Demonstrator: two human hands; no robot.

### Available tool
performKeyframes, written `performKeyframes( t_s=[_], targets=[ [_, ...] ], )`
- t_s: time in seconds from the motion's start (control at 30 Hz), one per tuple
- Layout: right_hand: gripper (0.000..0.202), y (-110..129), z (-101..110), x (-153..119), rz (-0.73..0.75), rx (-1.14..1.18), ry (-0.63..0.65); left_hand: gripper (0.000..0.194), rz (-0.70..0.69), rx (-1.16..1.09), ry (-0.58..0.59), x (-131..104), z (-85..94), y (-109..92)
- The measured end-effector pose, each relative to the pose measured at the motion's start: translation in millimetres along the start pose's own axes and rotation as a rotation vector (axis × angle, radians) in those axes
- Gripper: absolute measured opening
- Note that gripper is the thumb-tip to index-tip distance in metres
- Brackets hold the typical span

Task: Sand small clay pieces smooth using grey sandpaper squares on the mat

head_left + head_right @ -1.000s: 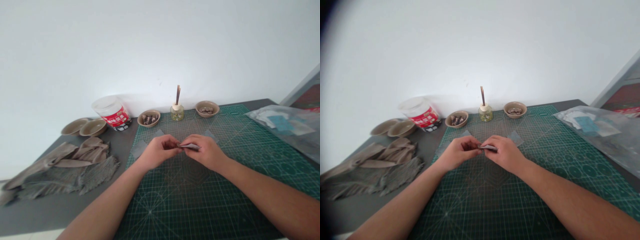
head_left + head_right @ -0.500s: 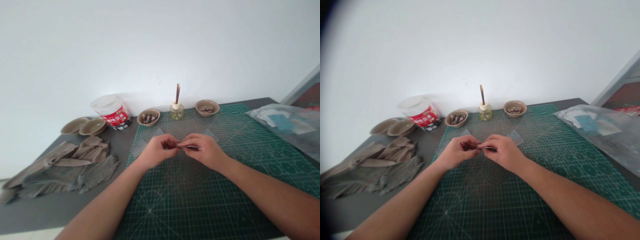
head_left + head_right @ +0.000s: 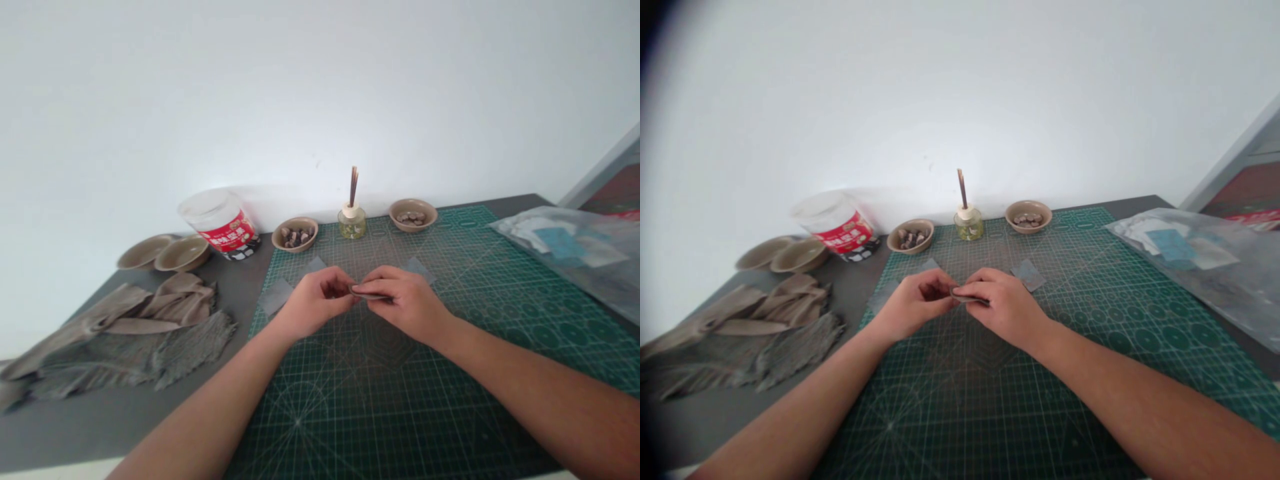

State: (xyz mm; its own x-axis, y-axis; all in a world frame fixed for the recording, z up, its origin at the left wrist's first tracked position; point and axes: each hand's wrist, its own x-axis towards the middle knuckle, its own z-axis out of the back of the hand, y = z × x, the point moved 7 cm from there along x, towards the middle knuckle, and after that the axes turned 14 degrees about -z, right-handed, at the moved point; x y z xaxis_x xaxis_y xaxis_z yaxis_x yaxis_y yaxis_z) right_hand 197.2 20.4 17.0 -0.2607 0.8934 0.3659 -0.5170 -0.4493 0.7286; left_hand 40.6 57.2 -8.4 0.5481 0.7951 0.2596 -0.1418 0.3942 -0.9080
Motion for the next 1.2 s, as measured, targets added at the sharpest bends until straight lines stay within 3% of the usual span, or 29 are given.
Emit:
performKeyframes(
  t_s=[0.3,0.5,0.73,0.9,1.07,1.2],
  targets=[
    [0.031,-2,1,0,-0.003,0.011,0.020,0.027,0.043,-0.057,-0.002,-1,-4.7,-2],
    [0.031,-4,-2,1,-0.058,0.095,0.098,0.022,-0.006,0.007,0.006,-1,-3.4,-4],
    [0.031,-4,-1,2,-0.053,0.093,0.095,0.019,-0.043,0.051,0.006,-1,-1.3,-6],
    [0.024,-11,-7,3,-0.130,0.191,0.200,0.018,-0.065,0.077,0.051,0,-2.6,-7],
    [0.024,-13,-5,4,-0.172,0.212,0.178,0.019,-0.097,0.111,0.048,0,0.2,-11],
    [0.019,-18,-10,4,-0.275,0.247,0.268,0.021,-0.114,0.122,0.113,0,-3.0,-13]
  ],
)
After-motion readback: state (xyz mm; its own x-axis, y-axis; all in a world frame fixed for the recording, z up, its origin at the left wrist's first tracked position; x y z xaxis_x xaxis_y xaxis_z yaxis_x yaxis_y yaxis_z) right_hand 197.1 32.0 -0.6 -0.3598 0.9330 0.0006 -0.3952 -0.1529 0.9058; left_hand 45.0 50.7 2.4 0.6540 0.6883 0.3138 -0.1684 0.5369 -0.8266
